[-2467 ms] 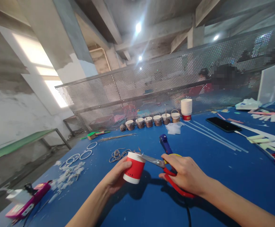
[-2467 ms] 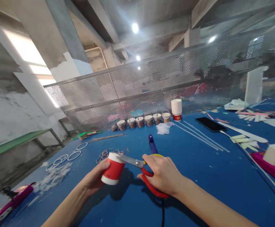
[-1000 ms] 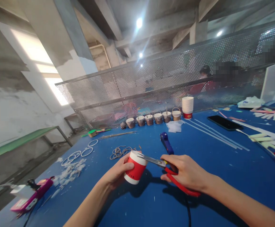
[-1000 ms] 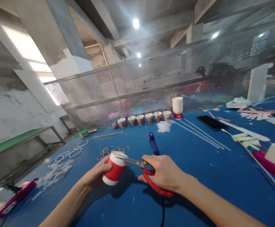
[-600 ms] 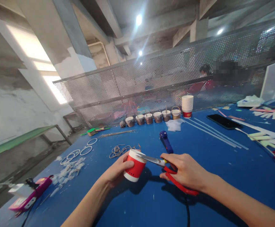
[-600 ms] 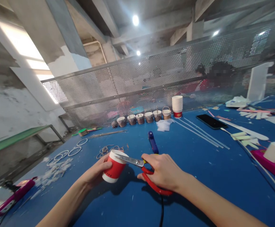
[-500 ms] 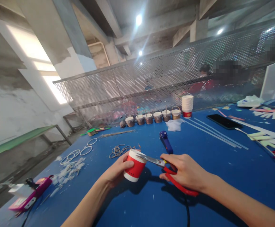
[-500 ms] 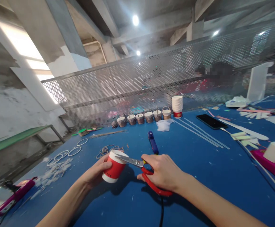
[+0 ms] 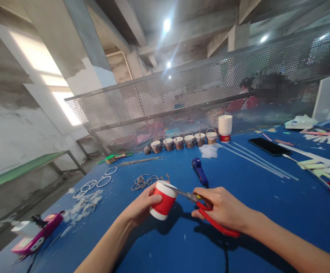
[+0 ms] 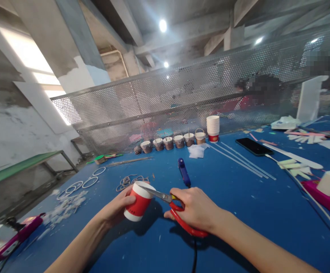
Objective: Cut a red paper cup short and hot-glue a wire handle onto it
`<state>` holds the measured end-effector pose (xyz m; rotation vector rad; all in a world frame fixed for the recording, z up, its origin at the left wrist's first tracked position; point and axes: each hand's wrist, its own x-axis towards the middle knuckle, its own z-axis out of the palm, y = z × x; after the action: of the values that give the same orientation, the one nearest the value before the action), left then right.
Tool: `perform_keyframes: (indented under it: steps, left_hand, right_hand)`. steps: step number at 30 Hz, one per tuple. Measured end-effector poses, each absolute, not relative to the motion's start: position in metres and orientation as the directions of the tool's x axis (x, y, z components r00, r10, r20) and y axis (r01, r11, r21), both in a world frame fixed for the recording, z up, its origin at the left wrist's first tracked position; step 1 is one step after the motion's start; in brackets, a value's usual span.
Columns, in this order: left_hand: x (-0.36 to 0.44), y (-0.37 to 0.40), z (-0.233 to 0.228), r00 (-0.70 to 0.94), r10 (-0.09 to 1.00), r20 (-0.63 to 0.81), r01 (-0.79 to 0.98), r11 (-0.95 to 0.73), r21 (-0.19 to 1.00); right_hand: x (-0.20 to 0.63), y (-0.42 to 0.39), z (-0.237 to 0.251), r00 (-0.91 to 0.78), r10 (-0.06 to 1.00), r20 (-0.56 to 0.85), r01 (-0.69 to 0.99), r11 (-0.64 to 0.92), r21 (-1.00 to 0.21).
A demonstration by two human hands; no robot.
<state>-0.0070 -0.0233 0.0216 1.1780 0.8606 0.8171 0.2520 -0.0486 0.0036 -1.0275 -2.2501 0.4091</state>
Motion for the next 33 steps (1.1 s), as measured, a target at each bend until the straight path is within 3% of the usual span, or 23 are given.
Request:
perform_keyframes:
  steps: [14, 25, 33]
  left_hand:
    - [-0.011, -0.018, 0.013, 0.45, 0.885, -0.121, -0.124, 0.197, 0.973]
    - [-0.012, -0.018, 0.014, 0.447, 0.885, -0.131, -0.034, 0.163, 0.986]
    - [-0.01, -0.021, 0.017, 0.428, 0.898, -0.1, -0.031, 0.125, 0.992]
  right_hand:
    - [0.253, -0.049, 0.007, -0.495, 0.774, 0.395, 0.615, 0.633, -0.47]
    - [0.254, -0.048, 0.006, -0.498, 0.769, 0.4, 0.616, 0.639, -0.46]
    - [0.252, -0.048, 0.006, -0.488, 0.781, 0.39, 0.544, 0.621, -0.564]
